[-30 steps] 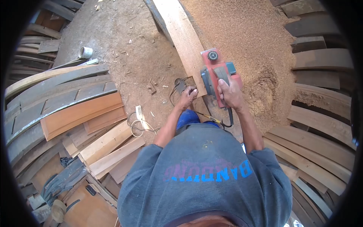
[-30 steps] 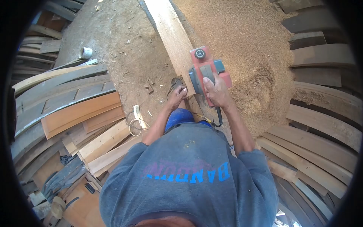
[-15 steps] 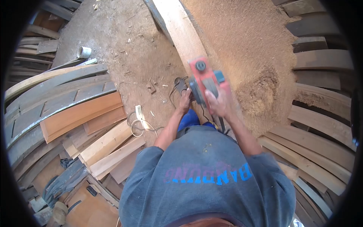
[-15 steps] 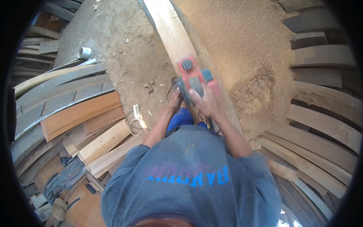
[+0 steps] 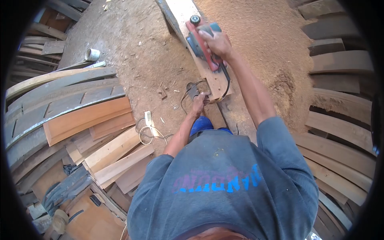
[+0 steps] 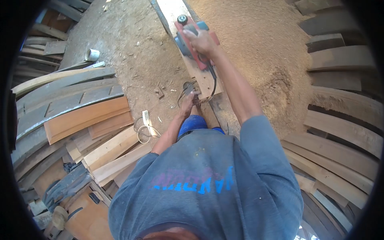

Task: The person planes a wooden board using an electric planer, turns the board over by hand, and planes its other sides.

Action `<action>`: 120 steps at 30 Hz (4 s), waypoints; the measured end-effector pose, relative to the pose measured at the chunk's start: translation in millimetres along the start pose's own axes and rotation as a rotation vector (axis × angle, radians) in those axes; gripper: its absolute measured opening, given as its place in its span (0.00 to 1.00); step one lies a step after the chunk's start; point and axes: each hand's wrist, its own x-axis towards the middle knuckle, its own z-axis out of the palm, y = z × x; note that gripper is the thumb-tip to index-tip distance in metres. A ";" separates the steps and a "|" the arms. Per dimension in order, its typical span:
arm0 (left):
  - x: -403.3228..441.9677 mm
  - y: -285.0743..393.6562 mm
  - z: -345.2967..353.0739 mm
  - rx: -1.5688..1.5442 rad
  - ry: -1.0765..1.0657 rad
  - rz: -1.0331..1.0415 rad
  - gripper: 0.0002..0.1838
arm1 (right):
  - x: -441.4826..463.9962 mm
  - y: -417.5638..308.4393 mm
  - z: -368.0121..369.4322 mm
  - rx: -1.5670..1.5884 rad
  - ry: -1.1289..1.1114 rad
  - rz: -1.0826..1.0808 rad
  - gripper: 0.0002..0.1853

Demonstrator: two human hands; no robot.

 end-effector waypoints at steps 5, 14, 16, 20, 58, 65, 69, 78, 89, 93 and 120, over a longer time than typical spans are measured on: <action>1.1 -3.9 2.6 -0.147 0.018 -0.074 0.33 | -130.5 61.0 -8.0 -0.065 -0.042 0.099 0.25; 4.5 -12.6 -2.2 -0.233 -0.090 -0.089 0.34 | -269.0 97.1 -0.9 -0.109 0.045 0.071 0.29; 8.6 -12.2 -4.4 -0.249 -0.086 -0.083 0.34 | -220.8 73.6 -0.9 -0.104 0.028 0.047 0.30; -3.0 -2.0 5.9 -0.214 0.031 -0.103 0.34 | -99.5 51.4 2.0 -0.234 0.053 -0.018 0.24; 73.3 -47.6 34.1 0.341 0.397 0.274 0.34 | 36.3 -2.2 3.1 -0.028 0.056 -0.156 0.23; 40.6 11.2 57.5 0.574 0.490 0.289 0.27 | 240.6 -57.8 17.8 -0.104 0.050 -0.016 0.31; 34.5 58.8 65.2 0.505 0.498 0.184 0.29 | 279.4 -63.7 19.6 -0.064 0.055 -0.106 0.35; 39.7 20.0 48.5 0.504 0.397 0.084 0.37 | 123.7 -35.5 -7.9 -0.170 -0.010 0.027 0.32; 50.9 23.2 54.3 -0.200 0.254 0.226 0.45 | -245.5 88.9 -48.1 -0.157 -0.058 0.055 0.31; 45.3 34.1 65.9 -0.171 0.315 0.282 0.44 | -263.6 98.9 -40.7 -0.294 0.033 0.106 0.28; 23.4 73.9 72.0 0.137 0.301 0.264 0.37 | 276.6 -50.7 -6.0 0.139 -0.094 0.029 0.24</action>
